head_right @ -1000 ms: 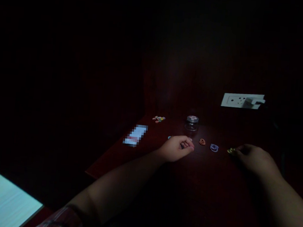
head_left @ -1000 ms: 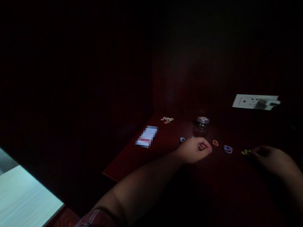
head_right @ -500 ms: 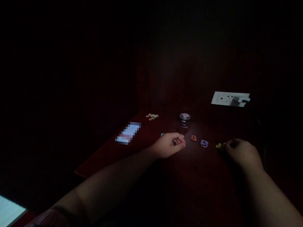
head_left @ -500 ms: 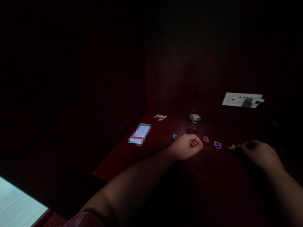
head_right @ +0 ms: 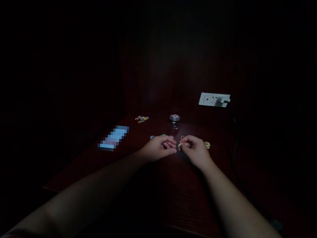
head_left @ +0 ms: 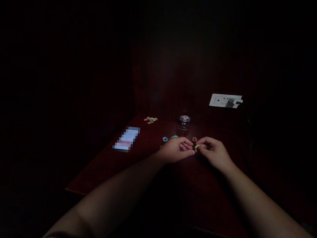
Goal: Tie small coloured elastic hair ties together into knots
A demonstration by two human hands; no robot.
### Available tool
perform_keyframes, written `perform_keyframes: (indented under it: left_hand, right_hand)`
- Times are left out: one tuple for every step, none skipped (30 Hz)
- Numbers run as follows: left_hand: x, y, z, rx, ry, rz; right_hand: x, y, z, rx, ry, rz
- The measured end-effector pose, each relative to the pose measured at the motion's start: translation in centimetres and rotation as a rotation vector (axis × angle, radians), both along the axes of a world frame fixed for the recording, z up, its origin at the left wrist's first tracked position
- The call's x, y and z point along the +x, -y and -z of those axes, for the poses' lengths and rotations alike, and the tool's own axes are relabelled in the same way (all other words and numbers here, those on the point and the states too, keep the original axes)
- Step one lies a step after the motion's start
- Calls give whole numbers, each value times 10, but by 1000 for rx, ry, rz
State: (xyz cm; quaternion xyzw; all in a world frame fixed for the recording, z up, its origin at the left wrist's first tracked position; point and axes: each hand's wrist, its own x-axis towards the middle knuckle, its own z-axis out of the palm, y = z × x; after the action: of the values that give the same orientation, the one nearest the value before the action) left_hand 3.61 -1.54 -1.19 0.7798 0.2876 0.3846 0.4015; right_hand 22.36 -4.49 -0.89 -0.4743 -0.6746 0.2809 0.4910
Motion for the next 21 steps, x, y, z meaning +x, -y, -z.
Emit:
perform_keyframes:
  left_hand:
    - [1,0,0,-12,-14,6]
    - [1,0,0,-23,-26,13]
    - [1,0,0,-34,-31,20]
    - [1,0,0,-46,-31,25]
    - [1,0,-1,-55,-27,27]
    - [1,-1,-1,-61,-24,26]
    - [1,-1,-1,-60,-22,20]
    - [1,0,-2,-55,-22,12]
    - [0,0,-2,-51,-22,5]
    - [0,0,-3,-51,-24,4]
    - [0,0,-3,-53,-27,9]
    - [-1,1,-3,-54,-34,18]
    - [-1,1,-4,-50,-42,31]
    - [-2,1,-4,-41,-50,40]
    - [-2,1,-4,-27,-61,49]
    - [-3,1,-4,-9,-73,55]
    - [-3,1,-4,7,-84,57]
    - [-4,2,-4,21,-92,59]
    - [-4,3,-4,33,-96,60]
    - [-4,3,-4,43,-97,61]
    - [-5,4,-4,53,-96,62]
  right_hand:
    - [-5,1,1,-2,-9,-36]
    - [-9,2,2,-10,-19,-61]
    - [-12,3,2,-11,-19,-75]
    - [-13,4,3,-4,-13,-78]
    - [-14,5,3,9,-7,-76]
    - [-14,5,2,27,-1,-69]
    - [-15,6,2,42,2,-57]
    - [-15,6,2,51,-1,-46]
    - [-15,6,2,51,-8,-40]
    - [-16,7,2,41,-14,-39]
    - [-16,7,2,26,-19,-44]
    - [-16,6,2,9,-22,-53]
    - [-16,6,2,-8,-23,-63]
    - [-15,6,1,-26,-24,-73]
    - [-14,6,0,-43,-25,-79]
    - [-12,6,-1,-58,-27,-84]
    - [-10,6,-2,-71,-30,-87]
    - [-8,6,-3,-82,-35,-91]
    - [-5,6,-5,-91,-42,-94]
    - [-3,6,-6,-98,-49,-97]
    - [-2,6,-7,-105,-55,-100]
